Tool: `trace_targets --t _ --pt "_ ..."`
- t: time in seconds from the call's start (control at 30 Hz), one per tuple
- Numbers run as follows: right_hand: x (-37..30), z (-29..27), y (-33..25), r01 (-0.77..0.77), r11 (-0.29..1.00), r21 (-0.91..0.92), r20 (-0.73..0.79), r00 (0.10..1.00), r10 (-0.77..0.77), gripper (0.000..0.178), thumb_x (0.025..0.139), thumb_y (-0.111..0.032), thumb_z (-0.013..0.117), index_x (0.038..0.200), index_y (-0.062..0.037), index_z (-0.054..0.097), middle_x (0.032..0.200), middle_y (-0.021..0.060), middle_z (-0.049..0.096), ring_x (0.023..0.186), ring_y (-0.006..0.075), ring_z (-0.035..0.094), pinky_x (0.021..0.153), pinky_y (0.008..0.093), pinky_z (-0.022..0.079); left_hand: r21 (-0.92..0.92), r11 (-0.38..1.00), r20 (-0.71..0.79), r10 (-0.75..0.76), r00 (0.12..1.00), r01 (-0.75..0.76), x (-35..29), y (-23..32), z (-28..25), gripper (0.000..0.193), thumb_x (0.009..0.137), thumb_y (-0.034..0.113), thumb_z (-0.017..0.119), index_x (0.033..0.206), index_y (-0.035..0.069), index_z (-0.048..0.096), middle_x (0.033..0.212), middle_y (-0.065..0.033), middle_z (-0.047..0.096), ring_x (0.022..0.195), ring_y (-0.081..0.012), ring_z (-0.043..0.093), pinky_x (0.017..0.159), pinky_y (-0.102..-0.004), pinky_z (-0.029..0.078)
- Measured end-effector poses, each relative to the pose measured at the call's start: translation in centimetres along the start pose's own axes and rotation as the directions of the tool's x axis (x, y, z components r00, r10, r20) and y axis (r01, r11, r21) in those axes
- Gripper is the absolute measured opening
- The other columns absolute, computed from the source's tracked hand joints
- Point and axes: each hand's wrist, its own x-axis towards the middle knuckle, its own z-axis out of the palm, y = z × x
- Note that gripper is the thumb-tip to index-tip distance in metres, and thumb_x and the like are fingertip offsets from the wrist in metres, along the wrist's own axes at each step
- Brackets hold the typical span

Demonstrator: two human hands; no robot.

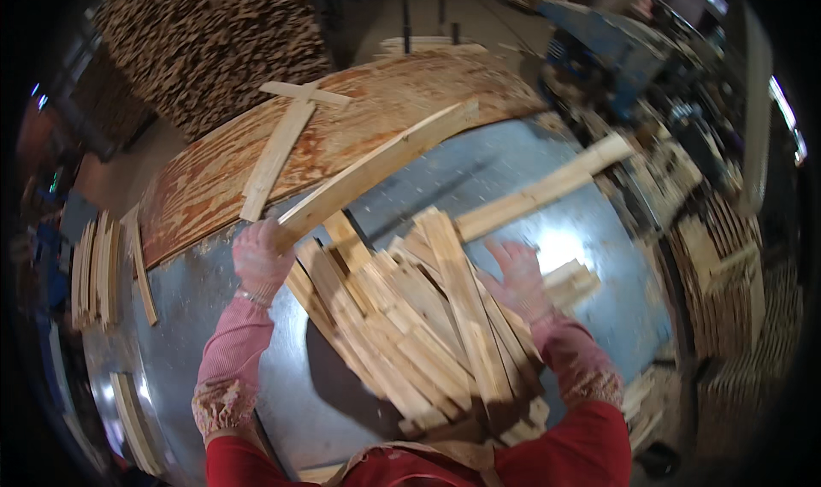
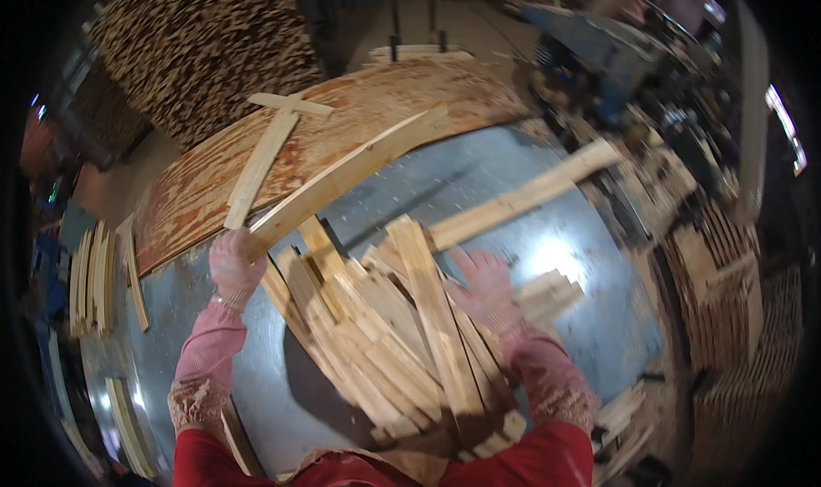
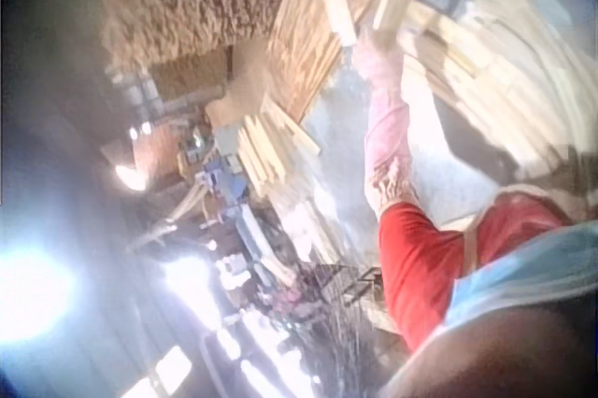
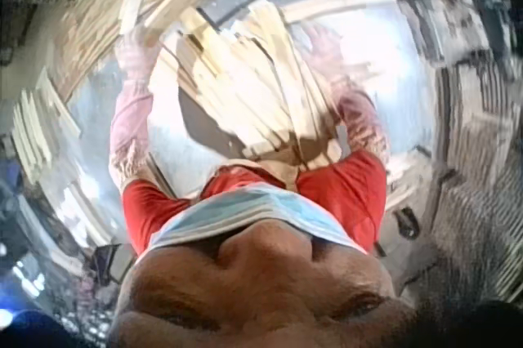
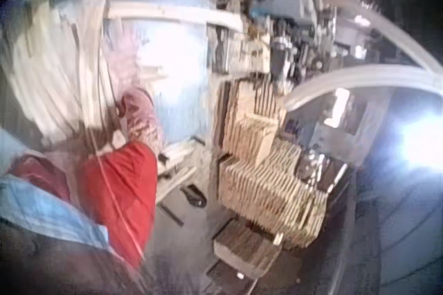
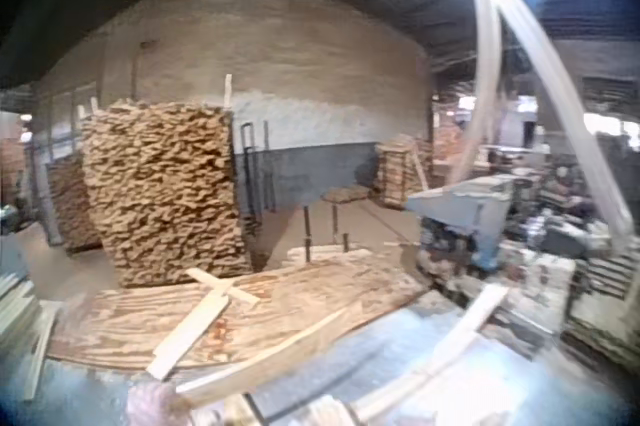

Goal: The person sorts and stacks thin wooden slats on a large metal table. They pick up individual pieces from a disorganized pile, align them, and place them into a neat stack.

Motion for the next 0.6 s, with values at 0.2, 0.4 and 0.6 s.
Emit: trace_targets --t 0.2,0.4,0.6 --pt "-4.5 -11.1 -3.9 0.117 0.920 -0.374 -0.415 0.866 -0.278 0.080 0.080 -0.044 0.080 0.152 -0.0169 0.058 0.150 0.0134 0.056 0.136 0.0375 0.056 0.121 0.0632 0.037 -0.179 0.931 -0.034 0.317 0.948 -0.318 -3.1 7.0 -8.7 0.054 0.070 0.017 0.084 0.119 0.011 0.062 0.103 -0.0085 0.068 0.093 -0.0343 0.067 0.083 -0.0487 0.052" --pt "-15.7 -19.4 -7.8 0.164 0.948 -0.274 0.116 0.984 -0.136 0.068 0.090 -0.041 0.074 0.153 -0.0237 0.057 0.145 0.0139 0.064 0.124 0.0280 0.068 0.110 0.0548 0.053 -0.473 0.660 -0.093 0.621 0.779 -0.583 -4.4 16.5 -12.3 0.066 0.071 0.017 0.083 0.132 0.010 0.058 0.112 -0.0125 0.068 0.100 -0.0374 0.067 0.088 -0.0521 0.053" --pt "-36.7 -21.0 -3.5 -0.724 0.667 -0.175 0.048 0.671 0.740 0.070 0.086 -0.045 0.078 0.148 -0.0184 0.058 0.118 0.0146 0.074 0.097 0.0362 0.076 0.083 0.0504 0.062 -0.563 0.614 -0.144 0.586 0.797 -0.553 -6.2 30.9 -14.5 0.090 0.079 0.022 0.086 0.157 0.005 0.045 0.148 -0.0252 0.056 0.135 -0.0470 0.056 0.114 -0.0571 0.045"
